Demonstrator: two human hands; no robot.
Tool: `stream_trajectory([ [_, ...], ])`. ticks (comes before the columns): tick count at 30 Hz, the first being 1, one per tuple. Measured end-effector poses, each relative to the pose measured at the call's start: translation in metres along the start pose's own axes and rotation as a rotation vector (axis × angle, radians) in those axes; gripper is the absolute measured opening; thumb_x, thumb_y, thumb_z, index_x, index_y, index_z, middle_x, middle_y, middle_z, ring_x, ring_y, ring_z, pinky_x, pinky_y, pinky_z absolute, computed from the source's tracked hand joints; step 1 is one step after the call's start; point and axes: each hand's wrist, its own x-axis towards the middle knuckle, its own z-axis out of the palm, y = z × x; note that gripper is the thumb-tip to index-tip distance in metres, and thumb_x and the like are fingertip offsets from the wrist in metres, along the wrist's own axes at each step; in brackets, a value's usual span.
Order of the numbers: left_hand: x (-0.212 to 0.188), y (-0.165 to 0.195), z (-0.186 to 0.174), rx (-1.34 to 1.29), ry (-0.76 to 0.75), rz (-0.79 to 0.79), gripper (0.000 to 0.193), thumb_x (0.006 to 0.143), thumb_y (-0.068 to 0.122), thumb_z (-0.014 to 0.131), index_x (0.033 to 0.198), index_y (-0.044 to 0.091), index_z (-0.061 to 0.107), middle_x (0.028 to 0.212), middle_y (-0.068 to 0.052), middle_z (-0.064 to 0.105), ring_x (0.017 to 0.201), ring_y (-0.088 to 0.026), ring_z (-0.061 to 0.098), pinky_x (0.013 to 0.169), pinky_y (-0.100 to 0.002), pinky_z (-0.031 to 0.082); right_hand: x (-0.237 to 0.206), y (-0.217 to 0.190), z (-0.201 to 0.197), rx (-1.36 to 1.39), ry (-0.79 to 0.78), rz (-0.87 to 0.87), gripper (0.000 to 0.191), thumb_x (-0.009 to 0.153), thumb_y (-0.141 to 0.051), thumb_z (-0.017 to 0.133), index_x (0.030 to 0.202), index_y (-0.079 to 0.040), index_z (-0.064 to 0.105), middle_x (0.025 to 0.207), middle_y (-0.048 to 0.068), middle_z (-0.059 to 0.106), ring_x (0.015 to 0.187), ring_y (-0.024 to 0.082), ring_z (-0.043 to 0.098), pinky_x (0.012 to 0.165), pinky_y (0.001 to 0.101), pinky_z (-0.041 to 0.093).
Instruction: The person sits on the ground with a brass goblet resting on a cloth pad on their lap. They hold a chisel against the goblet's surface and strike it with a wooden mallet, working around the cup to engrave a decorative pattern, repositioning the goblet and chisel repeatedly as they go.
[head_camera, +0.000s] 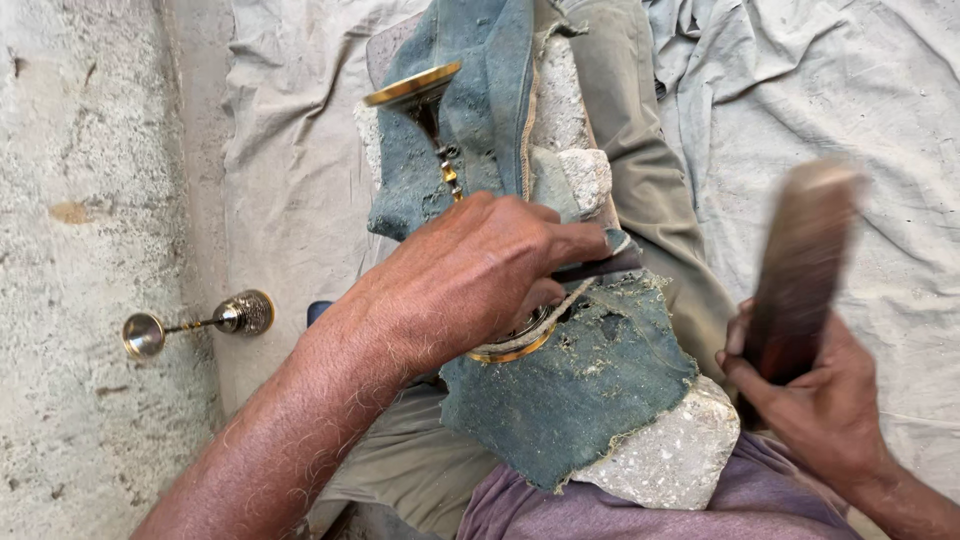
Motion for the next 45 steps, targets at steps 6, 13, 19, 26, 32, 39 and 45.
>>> stream_trajectory([
  [6, -0.013, -0.006, 0.003, -0.043, 0.131, 0.013, 0.042, 0.084, 0.017, 0.079, 0.124, 0.013, 0.066, 0.089, -0.012, 0.074, 0.088, -0.034, 0.072, 0.075, -0.047, 0.056, 0.008, -0.024, -0.009, 0.204, 0.045, -0.113, 0.045, 0.083, 0.009, 0.073, 0.124, 0.001, 0.056, 0.099, 0.006, 0.069, 0.095, 0.013, 0.07, 0.084, 0.0302, 0.062],
  [13, -0.018, -0.009, 0.007, -0.069, 0.189, 0.037, 0.04, 0.085, 0.016, 0.078, 0.124, 0.012, 0.067, 0.094, -0.011, 0.075, 0.089, -0.032, 0.073, 0.078, -0.044, 0.058, 0.028, -0.046, -0.028, -0.319, 0.002, -0.18, 0.039, 0.072, -0.001, 0.081, 0.108, -0.003, 0.065, 0.088, 0.005, 0.073, 0.075, 0.015, 0.072, 0.074, 0.0296, 0.058],
  [19, -0.021, -0.01, 0.014, -0.118, 0.242, -0.046, 0.043, 0.083, 0.015, 0.078, 0.125, 0.011, 0.067, 0.1, -0.009, 0.076, 0.083, -0.026, 0.075, 0.075, -0.039, 0.061, 0.03, -0.048, -0.033, -0.511, -0.06, -0.356, 0.048, 0.074, -0.001, 0.082, 0.118, 0.0, 0.063, 0.095, 0.009, 0.072, 0.069, 0.017, 0.072, 0.062, 0.0292, 0.059],
  [26, -0.017, -0.006, 0.019, -0.066, 0.194, -0.052, 0.043, 0.085, 0.019, 0.077, 0.127, 0.014, 0.066, 0.095, -0.01, 0.075, 0.083, -0.029, 0.074, 0.076, -0.041, 0.06, 0.028, -0.036, -0.031, -0.14, -0.005, 0.004, 0.033, 0.087, 0.002, 0.078, 0.114, -0.004, 0.06, 0.09, 0.009, 0.068, 0.07, 0.021, 0.073, 0.057, 0.0343, 0.06],
  [32, -0.017, -0.004, 0.015, -0.014, 0.234, 0.035, 0.047, 0.085, 0.016, 0.077, 0.13, 0.013, 0.065, 0.099, -0.013, 0.074, 0.093, -0.037, 0.071, 0.078, -0.048, 0.056, 0.013, -0.023, -0.018, -0.059, 0.089, -0.135, 0.039, 0.084, 0.0, 0.078, 0.119, 0.0, 0.061, 0.097, 0.009, 0.073, 0.082, 0.017, 0.072, 0.068, 0.0309, 0.059],
  [39, -0.009, 0.002, 0.009, 0.04, 0.019, -0.062, 0.043, 0.086, 0.02, 0.076, 0.128, 0.02, 0.067, 0.091, -0.011, 0.074, 0.086, -0.032, 0.073, 0.075, -0.047, 0.057, 0.012, 0.005, -0.012, -0.18, 0.077, -0.25, 0.038, 0.084, -0.006, 0.078, 0.119, -0.003, 0.064, 0.097, 0.006, 0.074, 0.085, 0.015, 0.073, 0.073, 0.0286, 0.063],
  [45, -0.002, 0.007, 0.007, 0.049, -0.002, 0.083, 0.037, 0.08, 0.009, 0.073, 0.117, 0.015, 0.072, 0.093, -0.009, 0.076, 0.085, -0.033, 0.074, 0.073, -0.047, 0.058, 0.017, 0.029, -0.003, -0.264, 0.165, -0.381, 0.031, 0.087, -0.011, 0.078, 0.113, -0.003, 0.064, 0.093, 0.007, 0.071, 0.08, 0.018, 0.073, 0.069, 0.0292, 0.061],
])
